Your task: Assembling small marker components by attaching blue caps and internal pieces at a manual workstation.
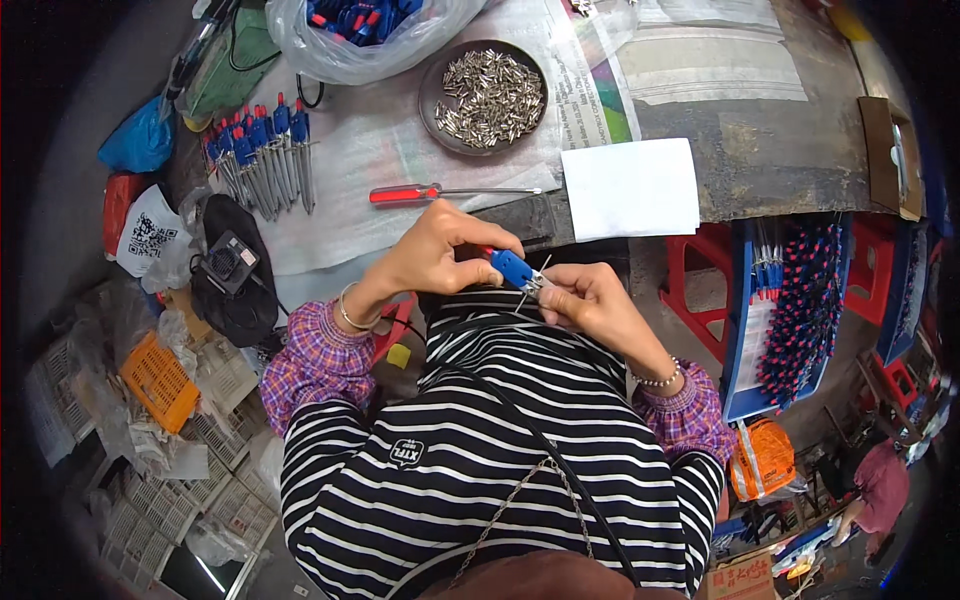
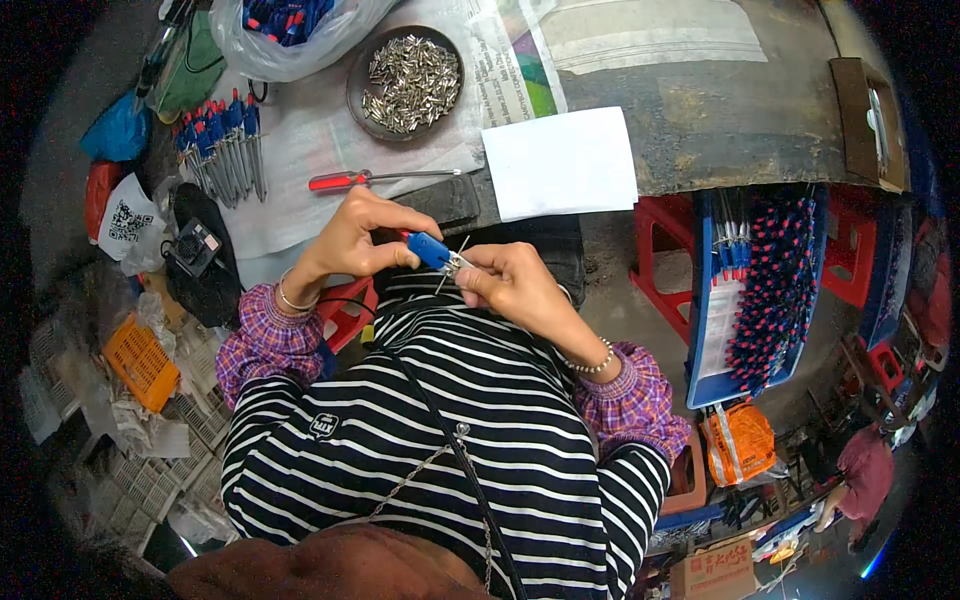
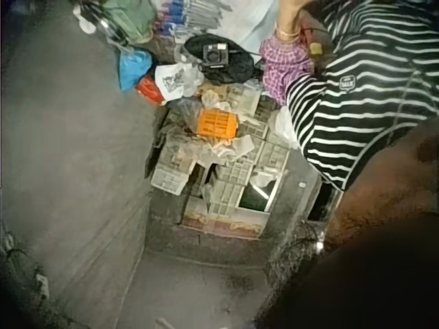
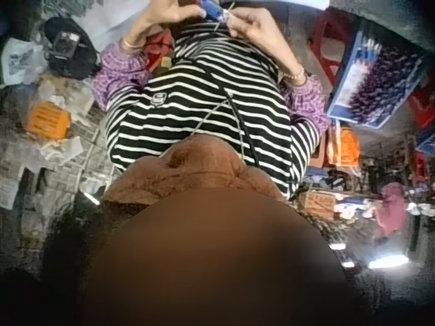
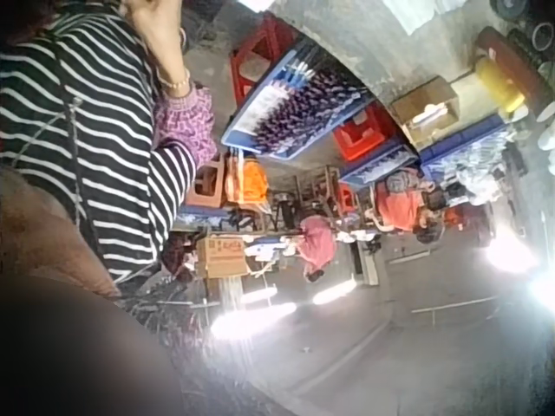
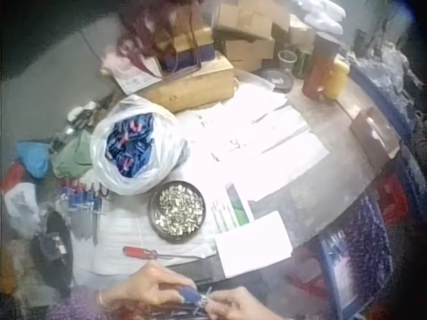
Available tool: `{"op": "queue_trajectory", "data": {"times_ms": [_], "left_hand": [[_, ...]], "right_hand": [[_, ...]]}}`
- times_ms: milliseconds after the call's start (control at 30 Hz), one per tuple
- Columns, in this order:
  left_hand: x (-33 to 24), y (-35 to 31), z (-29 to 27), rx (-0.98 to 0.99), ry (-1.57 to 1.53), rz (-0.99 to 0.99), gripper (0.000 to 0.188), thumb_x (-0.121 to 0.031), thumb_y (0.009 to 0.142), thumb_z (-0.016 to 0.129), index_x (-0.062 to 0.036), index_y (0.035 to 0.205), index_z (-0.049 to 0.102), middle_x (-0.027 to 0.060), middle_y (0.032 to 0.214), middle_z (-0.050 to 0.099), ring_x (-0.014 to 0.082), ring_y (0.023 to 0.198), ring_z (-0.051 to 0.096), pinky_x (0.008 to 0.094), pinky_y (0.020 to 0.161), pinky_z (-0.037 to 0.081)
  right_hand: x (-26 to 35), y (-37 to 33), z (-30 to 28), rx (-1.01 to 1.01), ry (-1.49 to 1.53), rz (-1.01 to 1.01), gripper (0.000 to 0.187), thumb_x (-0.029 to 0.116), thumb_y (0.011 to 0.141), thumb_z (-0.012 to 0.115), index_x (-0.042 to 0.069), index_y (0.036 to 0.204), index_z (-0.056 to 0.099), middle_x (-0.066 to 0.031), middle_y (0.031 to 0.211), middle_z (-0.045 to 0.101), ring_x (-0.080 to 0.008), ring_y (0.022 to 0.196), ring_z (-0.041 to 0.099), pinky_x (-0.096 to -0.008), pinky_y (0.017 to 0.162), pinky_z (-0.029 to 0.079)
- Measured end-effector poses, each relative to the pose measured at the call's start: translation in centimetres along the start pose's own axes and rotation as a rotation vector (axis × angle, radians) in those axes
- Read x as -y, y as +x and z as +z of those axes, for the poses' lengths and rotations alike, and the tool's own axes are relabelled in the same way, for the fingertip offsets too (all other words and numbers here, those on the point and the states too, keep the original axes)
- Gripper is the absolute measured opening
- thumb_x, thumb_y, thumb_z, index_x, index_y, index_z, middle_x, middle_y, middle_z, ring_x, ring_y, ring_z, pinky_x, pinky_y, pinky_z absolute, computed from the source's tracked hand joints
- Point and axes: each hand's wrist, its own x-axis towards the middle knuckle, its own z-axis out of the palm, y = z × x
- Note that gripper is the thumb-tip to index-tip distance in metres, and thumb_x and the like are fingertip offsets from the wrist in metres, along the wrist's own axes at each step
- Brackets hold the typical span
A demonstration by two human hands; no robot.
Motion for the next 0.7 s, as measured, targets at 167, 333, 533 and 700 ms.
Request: {"op": "queue_trajectory", "data": {"times_ms": [167,333,533,700], "left_hand": [[-0.19,-0.35,0.29,-0.087,0.013,0.013,0.026,-0.003,0.064,0.072,0.0015,0.090,0.069,0.0124,0.074,0.068,0.0170,0.062,0.066,0.0251,0.056,0.049],[0.23,-0.47,0.39,-0.130,0.023,0.054,0.026,-0.005,0.065,0.073,0.0018,0.090,0.069,0.0125,0.074,0.068,0.0164,0.061,0.066,0.0244,0.055,0.049],[0.05,-0.41,0.30,-0.174,-0.001,0.037,0.027,-0.007,0.065,0.075,0.0019,0.089,0.069,0.0128,0.074,0.068,0.0166,0.060,0.066,0.0245,0.055,0.049],[0.34,-0.33,0.08,-0.088,0.005,0.042,0.027,-0.008,0.065,0.075,0.0014,0.089,0.069,0.0126,0.073,0.068,0.0175,0.061,0.066,0.0249,0.055,0.049]], "right_hand": [[-0.18,-0.13,0.41,-0.018,0.073,-0.005,0.016,0.012,0.088,0.057,-0.002,0.085,0.064,0.0017,0.062,0.057,-0.0028,0.052,0.045,-0.0199,0.046,0.034],[-0.01,0.03,0.55,-0.035,0.072,-0.015,0.016,0.012,0.089,0.057,-0.002,0.084,0.063,0.0021,0.062,0.057,-0.0024,0.052,0.046,-0.0193,0.046,0.034],[0.05,0.12,0.44,-0.048,0.103,0.004,0.016,0.012,0.088,0.057,-0.002,0.084,0.064,0.0022,0.062,0.057,-0.0025,0.051,0.045,-0.0197,0.045,0.033],[-0.14,0.12,0.33,-0.041,0.030,-0.012,0.016,0.012,0.088,0.057,-0.002,0.083,0.064,0.0021,0.061,0.057,-0.0024,0.052,0.045,-0.0194,0.045,0.033]]}}
